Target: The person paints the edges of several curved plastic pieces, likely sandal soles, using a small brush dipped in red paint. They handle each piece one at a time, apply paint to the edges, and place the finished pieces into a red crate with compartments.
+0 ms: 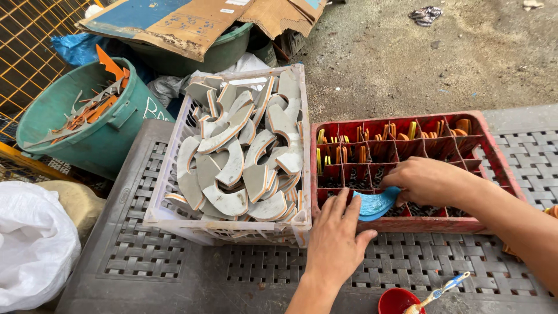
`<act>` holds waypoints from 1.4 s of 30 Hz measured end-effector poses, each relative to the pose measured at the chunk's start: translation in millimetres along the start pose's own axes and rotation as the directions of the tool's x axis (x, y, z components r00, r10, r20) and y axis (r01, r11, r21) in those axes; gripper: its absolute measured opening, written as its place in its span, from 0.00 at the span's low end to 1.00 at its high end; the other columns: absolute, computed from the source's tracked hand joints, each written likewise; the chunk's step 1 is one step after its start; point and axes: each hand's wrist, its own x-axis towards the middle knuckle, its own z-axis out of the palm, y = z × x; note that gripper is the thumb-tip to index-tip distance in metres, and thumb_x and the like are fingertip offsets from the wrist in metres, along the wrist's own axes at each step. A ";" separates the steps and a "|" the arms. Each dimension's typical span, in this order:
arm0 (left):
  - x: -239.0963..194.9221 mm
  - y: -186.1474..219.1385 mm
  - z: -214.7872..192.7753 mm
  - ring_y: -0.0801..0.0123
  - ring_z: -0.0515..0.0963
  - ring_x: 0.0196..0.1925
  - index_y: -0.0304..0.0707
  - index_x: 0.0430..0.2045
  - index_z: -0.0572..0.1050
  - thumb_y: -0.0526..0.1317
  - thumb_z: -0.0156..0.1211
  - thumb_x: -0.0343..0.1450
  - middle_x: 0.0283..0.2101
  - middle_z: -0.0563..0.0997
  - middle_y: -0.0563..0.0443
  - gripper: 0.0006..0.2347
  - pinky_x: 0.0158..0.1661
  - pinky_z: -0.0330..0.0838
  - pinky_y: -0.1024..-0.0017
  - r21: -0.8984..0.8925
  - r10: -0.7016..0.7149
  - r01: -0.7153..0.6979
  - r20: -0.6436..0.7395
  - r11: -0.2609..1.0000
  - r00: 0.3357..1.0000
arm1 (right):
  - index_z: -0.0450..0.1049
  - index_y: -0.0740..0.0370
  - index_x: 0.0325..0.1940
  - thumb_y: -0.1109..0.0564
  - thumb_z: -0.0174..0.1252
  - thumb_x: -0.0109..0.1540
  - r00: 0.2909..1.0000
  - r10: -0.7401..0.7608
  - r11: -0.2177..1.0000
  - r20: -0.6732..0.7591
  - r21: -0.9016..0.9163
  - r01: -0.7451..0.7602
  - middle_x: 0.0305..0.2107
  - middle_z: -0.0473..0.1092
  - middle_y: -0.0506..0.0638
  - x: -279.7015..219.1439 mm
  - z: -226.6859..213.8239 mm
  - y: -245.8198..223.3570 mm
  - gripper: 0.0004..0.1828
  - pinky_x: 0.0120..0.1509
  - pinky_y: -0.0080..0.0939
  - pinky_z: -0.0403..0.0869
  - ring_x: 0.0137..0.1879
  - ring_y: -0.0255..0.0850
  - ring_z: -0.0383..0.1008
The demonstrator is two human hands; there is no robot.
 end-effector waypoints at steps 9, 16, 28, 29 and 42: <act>-3.8 12.3 -2.1 0.51 0.77 0.64 0.36 0.58 0.75 0.41 0.71 0.66 0.63 0.78 0.43 0.25 0.62 0.69 0.54 -0.170 0.100 -0.087 0.067 0.982 0.993 | 0.79 0.52 0.37 0.42 0.71 0.55 0.963 -0.252 0.967 -0.097 -0.076 0.245 0.34 0.80 0.46 -56.7 -39.8 -42.9 0.16 0.60 0.52 0.71 0.50 0.49 0.77; -9.4 7.8 -16.1 0.48 0.83 0.57 0.30 0.56 0.74 0.43 0.71 0.68 0.58 0.81 0.38 0.24 0.55 0.78 0.61 -0.460 0.164 -0.119 0.060 0.880 0.985 | 0.80 0.53 0.57 0.49 0.74 0.50 0.999 0.017 0.912 0.042 0.408 -0.033 0.44 0.81 0.46 -70.9 -49.7 -43.4 0.30 0.58 0.42 0.77 0.53 0.39 0.81; -12.0 2.6 -30.8 0.50 0.84 0.58 0.27 0.57 0.74 0.45 0.71 0.70 0.57 0.81 0.35 0.25 0.56 0.79 0.63 -0.606 0.123 -0.047 0.084 0.794 0.989 | 0.77 0.70 0.55 0.67 0.65 0.52 0.908 0.316 0.061 -0.273 0.962 0.268 0.47 0.81 0.62 -64.5 54.2 -24.6 0.26 0.49 0.53 0.82 0.49 0.49 0.85; -11.9 1.4 -31.1 0.49 0.83 0.59 0.26 0.57 0.74 0.44 0.71 0.70 0.58 0.80 0.34 0.25 0.56 0.78 0.62 -0.597 0.124 -0.052 0.080 0.801 0.989 | 0.79 0.69 0.55 0.68 0.65 0.52 0.921 0.321 0.064 -0.219 0.976 0.210 0.46 0.81 0.64 -64.9 52.9 -22.6 0.25 0.50 0.53 0.82 0.48 0.50 0.85; -15.3 -2.8 -38.7 0.52 0.80 0.64 0.35 0.58 0.77 0.43 0.69 0.67 0.71 0.74 0.40 0.24 0.59 0.78 0.62 -0.617 0.098 0.046 0.199 0.786 0.975 | 0.83 0.68 0.47 0.66 0.73 0.53 0.964 0.143 0.371 -0.224 0.915 0.158 0.51 0.78 0.61 -74.8 35.0 -15.7 0.18 0.55 0.46 0.83 0.52 0.45 0.83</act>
